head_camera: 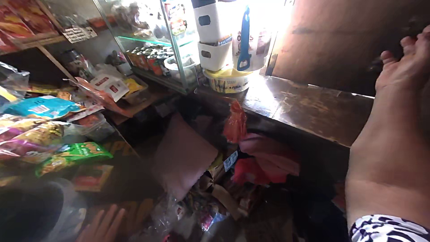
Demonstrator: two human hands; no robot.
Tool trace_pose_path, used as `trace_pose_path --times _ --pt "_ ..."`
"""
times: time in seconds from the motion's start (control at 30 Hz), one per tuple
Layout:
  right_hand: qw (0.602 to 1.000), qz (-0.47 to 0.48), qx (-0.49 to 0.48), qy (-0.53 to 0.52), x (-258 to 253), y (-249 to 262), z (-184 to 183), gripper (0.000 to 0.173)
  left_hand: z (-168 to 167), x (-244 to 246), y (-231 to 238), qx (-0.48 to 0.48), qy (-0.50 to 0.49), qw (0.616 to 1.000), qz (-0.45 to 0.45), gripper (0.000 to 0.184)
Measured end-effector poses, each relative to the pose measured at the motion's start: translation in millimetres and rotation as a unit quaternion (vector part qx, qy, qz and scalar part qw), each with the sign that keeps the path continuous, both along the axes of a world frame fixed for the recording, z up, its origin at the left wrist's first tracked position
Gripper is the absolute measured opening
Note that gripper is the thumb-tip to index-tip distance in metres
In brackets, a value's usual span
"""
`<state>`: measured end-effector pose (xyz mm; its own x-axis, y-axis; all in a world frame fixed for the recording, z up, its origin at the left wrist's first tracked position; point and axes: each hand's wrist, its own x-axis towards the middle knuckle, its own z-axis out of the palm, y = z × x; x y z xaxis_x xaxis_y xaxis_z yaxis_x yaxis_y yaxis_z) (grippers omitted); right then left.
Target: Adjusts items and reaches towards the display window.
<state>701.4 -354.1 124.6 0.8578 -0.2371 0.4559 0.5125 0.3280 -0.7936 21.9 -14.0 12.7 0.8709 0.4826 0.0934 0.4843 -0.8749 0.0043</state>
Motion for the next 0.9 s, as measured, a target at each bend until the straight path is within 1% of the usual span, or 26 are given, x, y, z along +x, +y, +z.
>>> trace_pose_path --times 0.1,0.17,0.3,0.47,0.63,0.7,0.83,0.87,0.9 --pt "1.0 0.011 0.009 -0.006 1 -3 0 0.046 -1 0 1 0.008 -0.002 1.0 -0.004 0.075" --pt "1.0 0.013 0.015 -0.014 0 -3 3 0.042 -1 -1 2 0.011 0.0 1.0 -0.005 0.075" --pt "0.999 0.025 -0.004 -0.031 2 -4 3 0.043 -3 -2 3 0.027 -0.003 1.0 -0.014 0.072" --pt "0.999 0.04 0.004 -0.019 2 -3 5 0.043 -6 -3 3 0.034 -0.007 0.999 -0.015 0.072" --pt "0.999 0.052 -0.006 -0.006 -2 -3 6 0.038 -8 -6 5 0.037 -0.006 0.999 -0.017 0.073" --pt "0.999 0.041 -0.017 -0.008 -9 -1 8 0.026 -9 -6 6 0.044 -0.005 0.999 -0.02 0.073" --pt "1.0 -0.005 -0.012 0.012 -9 9 5 0.02 -6 -5 3 0.033 -0.016 0.999 -0.016 0.074" --pt "0.999 -0.029 -0.033 0.026 -11 10 4 0.02 -6 -4 3 0.031 -0.016 0.999 -0.017 0.074" --pt "0.993 -0.058 -0.095 0.032 -15 12 4 0.023 -4 -4 2 0.026 -0.015 0.999 -0.017 0.075"
